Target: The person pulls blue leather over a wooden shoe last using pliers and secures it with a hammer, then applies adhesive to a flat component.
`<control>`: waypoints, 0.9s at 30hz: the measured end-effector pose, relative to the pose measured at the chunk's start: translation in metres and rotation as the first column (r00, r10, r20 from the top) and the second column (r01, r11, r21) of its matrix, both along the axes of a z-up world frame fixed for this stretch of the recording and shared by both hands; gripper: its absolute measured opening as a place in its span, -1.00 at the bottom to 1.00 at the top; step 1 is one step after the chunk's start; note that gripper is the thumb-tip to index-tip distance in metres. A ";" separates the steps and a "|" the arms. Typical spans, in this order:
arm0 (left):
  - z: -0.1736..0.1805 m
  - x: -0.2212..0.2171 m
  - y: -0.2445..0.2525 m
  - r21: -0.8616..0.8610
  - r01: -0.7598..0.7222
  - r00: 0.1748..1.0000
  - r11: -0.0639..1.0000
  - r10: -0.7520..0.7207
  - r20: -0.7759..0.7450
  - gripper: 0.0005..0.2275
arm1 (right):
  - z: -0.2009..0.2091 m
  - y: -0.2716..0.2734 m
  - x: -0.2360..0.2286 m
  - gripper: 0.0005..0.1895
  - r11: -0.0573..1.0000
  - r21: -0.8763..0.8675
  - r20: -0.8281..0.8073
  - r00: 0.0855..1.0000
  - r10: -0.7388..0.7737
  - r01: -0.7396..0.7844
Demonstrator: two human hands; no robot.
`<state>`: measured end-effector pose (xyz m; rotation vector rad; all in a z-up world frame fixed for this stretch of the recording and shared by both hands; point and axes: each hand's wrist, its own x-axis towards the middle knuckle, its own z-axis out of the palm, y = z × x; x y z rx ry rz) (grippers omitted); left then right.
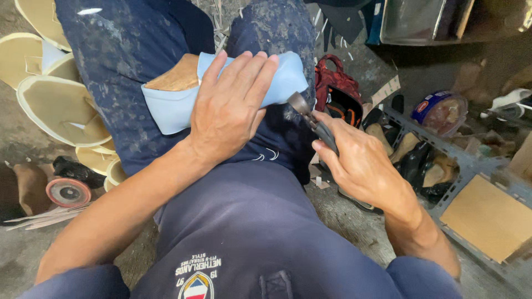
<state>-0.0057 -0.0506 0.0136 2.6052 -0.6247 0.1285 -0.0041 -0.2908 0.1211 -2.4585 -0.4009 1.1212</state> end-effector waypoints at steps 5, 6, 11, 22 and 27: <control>-0.001 0.004 0.004 -0.062 0.021 1.000 0.998 -0.022 -0.021 -0.24 | -0.009 -0.002 -0.006 -0.44 0.995 -0.068 0.190 0.977 0.091 -0.079; -0.002 0.007 0.002 -0.065 0.020 1.000 0.998 -0.021 -0.020 -0.24 | -0.011 -0.004 -0.006 -0.44 0.994 -0.071 0.191 0.977 0.092 -0.080; -0.003 0.003 0.001 -0.028 0.017 1.000 0.999 -0.017 -0.019 -0.21 | -0.010 0.000 0.000 -0.48 0.985 -0.138 0.143 0.982 0.122 -0.103; -0.014 0.050 0.020 -0.385 0.125 0.954 0.915 -0.217 -0.206 -0.42 | -0.020 0.007 0.015 -0.72 0.993 0.044 0.015 0.994 -0.111 0.111; -0.019 0.059 0.019 -0.429 0.187 0.925 0.884 -0.306 -0.225 -0.47 | -0.003 0.010 0.017 -0.69 0.970 -0.003 -0.185 0.953 -0.240 0.243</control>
